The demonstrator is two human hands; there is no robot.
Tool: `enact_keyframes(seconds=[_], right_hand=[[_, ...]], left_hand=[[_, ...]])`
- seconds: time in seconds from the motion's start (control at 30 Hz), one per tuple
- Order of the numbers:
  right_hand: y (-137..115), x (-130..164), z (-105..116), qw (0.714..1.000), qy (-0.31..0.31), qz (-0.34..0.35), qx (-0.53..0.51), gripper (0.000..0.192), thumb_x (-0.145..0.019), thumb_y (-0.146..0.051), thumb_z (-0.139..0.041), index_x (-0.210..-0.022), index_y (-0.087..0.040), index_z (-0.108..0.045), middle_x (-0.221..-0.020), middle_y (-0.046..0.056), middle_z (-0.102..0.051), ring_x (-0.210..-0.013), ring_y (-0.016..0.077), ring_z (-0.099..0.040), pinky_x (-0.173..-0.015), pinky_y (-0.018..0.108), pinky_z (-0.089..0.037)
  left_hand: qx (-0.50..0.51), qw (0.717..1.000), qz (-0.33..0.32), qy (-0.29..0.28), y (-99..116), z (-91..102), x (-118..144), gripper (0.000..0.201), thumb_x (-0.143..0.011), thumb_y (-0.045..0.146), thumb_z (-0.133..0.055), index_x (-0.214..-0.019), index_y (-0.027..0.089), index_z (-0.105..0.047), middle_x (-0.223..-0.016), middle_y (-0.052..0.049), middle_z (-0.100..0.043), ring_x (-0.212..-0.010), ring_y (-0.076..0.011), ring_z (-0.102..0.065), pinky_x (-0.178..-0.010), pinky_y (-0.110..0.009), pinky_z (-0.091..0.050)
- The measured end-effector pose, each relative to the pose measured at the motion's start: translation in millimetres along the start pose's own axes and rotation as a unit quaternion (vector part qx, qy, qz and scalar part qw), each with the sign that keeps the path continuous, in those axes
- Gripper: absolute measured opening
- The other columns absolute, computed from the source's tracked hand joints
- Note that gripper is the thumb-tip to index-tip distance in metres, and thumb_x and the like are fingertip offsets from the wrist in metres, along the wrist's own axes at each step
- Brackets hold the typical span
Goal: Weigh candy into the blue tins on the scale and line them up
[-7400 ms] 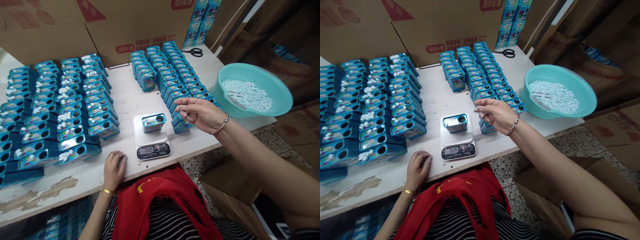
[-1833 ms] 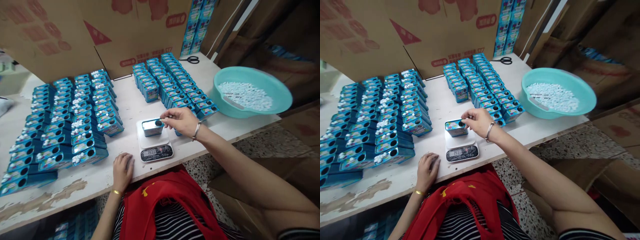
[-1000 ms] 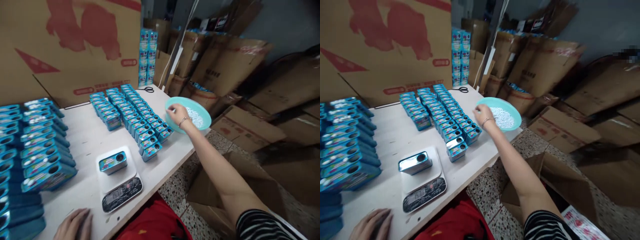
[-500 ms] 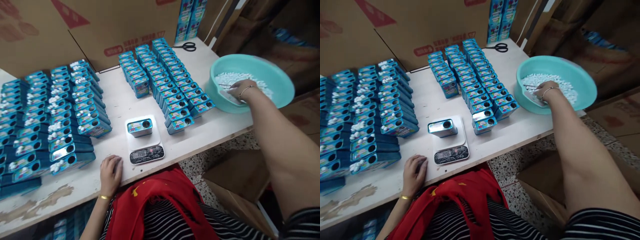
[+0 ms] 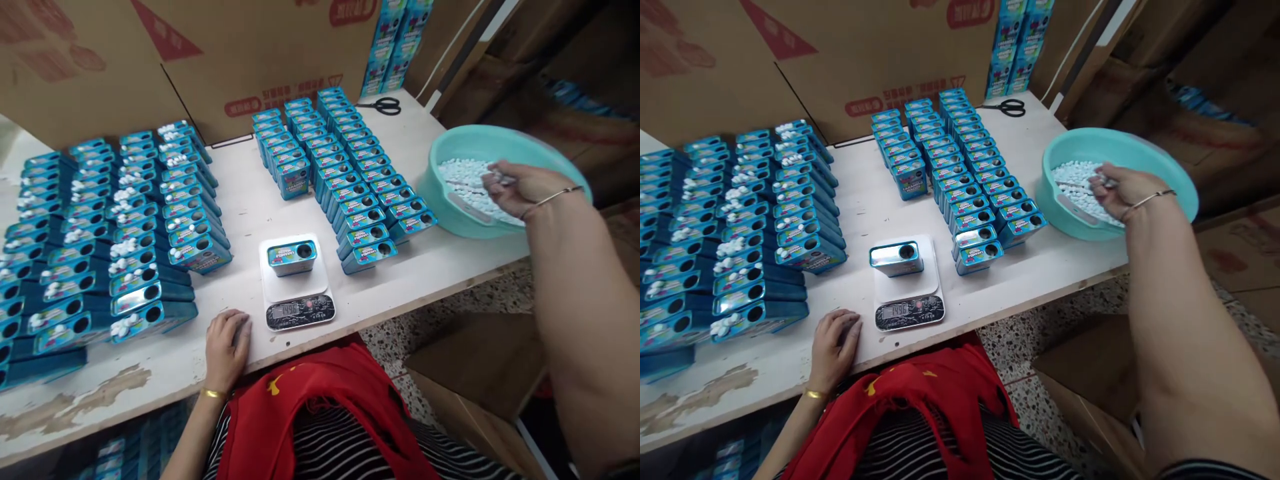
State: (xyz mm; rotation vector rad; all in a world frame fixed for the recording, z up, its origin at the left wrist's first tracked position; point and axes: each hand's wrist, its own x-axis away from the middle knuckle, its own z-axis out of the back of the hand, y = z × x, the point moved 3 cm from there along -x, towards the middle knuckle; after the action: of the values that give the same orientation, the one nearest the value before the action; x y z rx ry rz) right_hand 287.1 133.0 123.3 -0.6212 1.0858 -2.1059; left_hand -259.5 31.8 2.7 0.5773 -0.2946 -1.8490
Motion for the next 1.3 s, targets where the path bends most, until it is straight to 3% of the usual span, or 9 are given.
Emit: enact_keyframes(seconds=[0.13, 0.3, 0.43, 0.63, 0.73, 0.83, 0.93, 1.1, 1.3], right_hand=[[-60, 68, -60, 0.953, -0.241, 0.018, -0.185, 0.007, -0.081, -0.019, -0.064, -0.078, -0.012, -0.062, -0.077, 0.007, -0.059, -0.06, 0.004, -0.05, -0.048, 0.023, -0.032], [-112, 160, -141, 0.89, -0.418, 0.176, -0.045, 0.014, -0.078, -0.028, -0.066, -0.082, -0.015, -0.065, -0.062, -0.002, -0.056, -0.053, 0.0075, -0.047, -0.05, 0.023, -0.036], [-122, 188, -172, 0.844, -0.391, 0.333, 0.152, 0.007, -0.079, -0.02, -0.063, -0.082, -0.015, -0.068, -0.065, 0.0, -0.059, -0.06, 0.0103, -0.05, -0.059, 0.025, -0.038], [-120, 196, -183, 0.8, -0.361, 0.377, 0.294, 0.018, -0.082, -0.018, -0.059, -0.097, -0.017, -0.069, -0.086, 0.007, -0.067, -0.08, 0.0172, -0.056, -0.073, 0.029, -0.041], [-123, 196, -181, 0.809, -0.346, 0.377, 0.29, 0.014, -0.08, -0.016, -0.061, -0.091, -0.016, -0.07, -0.082, 0.007, -0.066, -0.079, 0.0175, -0.056, -0.071, 0.029, -0.041], [-122, 190, -177, 0.854, -0.359, 0.326, 0.187, 0.006, -0.078, -0.016, -0.063, -0.073, -0.015, -0.067, -0.066, 0.002, -0.061, -0.065, 0.013, -0.053, -0.062, 0.026, -0.04], [-112, 178, -172, 0.899, -0.407, 0.16, -0.004, 0.014, -0.078, -0.024, -0.066, -0.068, -0.015, -0.061, -0.054, -0.002, -0.054, -0.048, 0.0077, -0.045, -0.046, 0.022, -0.034], [-94, 166, -159, 0.879, -0.44, -0.031, -0.182, 0.024, -0.068, -0.03, -0.077, -0.069, -0.013, -0.061, -0.064, 0.002, -0.06, -0.049, 0.0046, -0.046, -0.039, 0.017, -0.032], [-88, 170, -154, 0.874, -0.449, -0.046, -0.181, 0.015, -0.068, -0.014, -0.075, -0.078, -0.012, -0.064, -0.06, -0.001, -0.059, -0.048, 0.0041, -0.049, -0.044, 0.016, -0.041]], left_hand=[[-0.001, 1.0, -0.01, 0.006, -1, 0.2, 0, 0.014, -0.088, 0.027, -0.051, -0.095, 0.019, -0.059, -0.097, -0.006, -0.059, -0.093, -0.0198, -0.054, -0.082, -0.035, -0.041], [0.0, 1.0, -0.016, 0.009, -2, 0.0, 0, 0.014, -0.088, 0.026, -0.051, -0.096, 0.019, -0.059, -0.098, -0.006, -0.058, -0.093, -0.0196, -0.053, -0.081, -0.034, -0.041], [0.002, 1.0, -0.017, 0.013, -3, 0.3, 2, 0.013, -0.088, 0.026, -0.051, -0.096, 0.019, -0.058, -0.098, -0.006, -0.059, -0.094, -0.0196, -0.053, -0.081, -0.034, -0.041], [0.019, 1.0, -0.014, 0.013, -4, 1.0, 3, 0.013, -0.088, 0.027, -0.051, -0.095, 0.019, -0.058, -0.098, -0.005, -0.059, -0.094, -0.0192, -0.054, -0.082, -0.034, -0.041], [0.023, 1.0, -0.009, 0.011, -3, 1.1, 3, 0.013, -0.088, 0.027, -0.051, -0.095, 0.02, -0.058, -0.098, -0.006, -0.059, -0.094, -0.0191, -0.054, -0.082, -0.034, -0.041], [0.026, 1.0, -0.002, 0.009, -2, 0.9, 3, 0.013, -0.088, 0.027, -0.05, -0.095, 0.02, -0.058, -0.098, -0.006, -0.059, -0.094, -0.0192, -0.054, -0.082, -0.034, -0.041], [0.031, 1.0, 0.003, 0.005, -2, 0.4, 3, 0.013, -0.088, 0.027, -0.05, -0.095, 0.02, -0.058, -0.098, -0.006, -0.059, -0.095, -0.0193, -0.054, -0.083, -0.034, -0.041], [0.032, 0.999, 0.006, 0.003, -1, 0.1, 4, 0.013, -0.088, 0.027, -0.05, -0.094, 0.02, -0.059, -0.098, -0.005, -0.059, -0.095, -0.0193, -0.054, -0.083, -0.034, -0.041], [0.029, 1.0, 0.009, 0.002, -2, -0.7, 4, 0.013, -0.088, 0.028, -0.05, -0.094, 0.02, -0.059, -0.098, -0.006, -0.059, -0.096, -0.0198, -0.054, -0.083, -0.034, -0.041]])
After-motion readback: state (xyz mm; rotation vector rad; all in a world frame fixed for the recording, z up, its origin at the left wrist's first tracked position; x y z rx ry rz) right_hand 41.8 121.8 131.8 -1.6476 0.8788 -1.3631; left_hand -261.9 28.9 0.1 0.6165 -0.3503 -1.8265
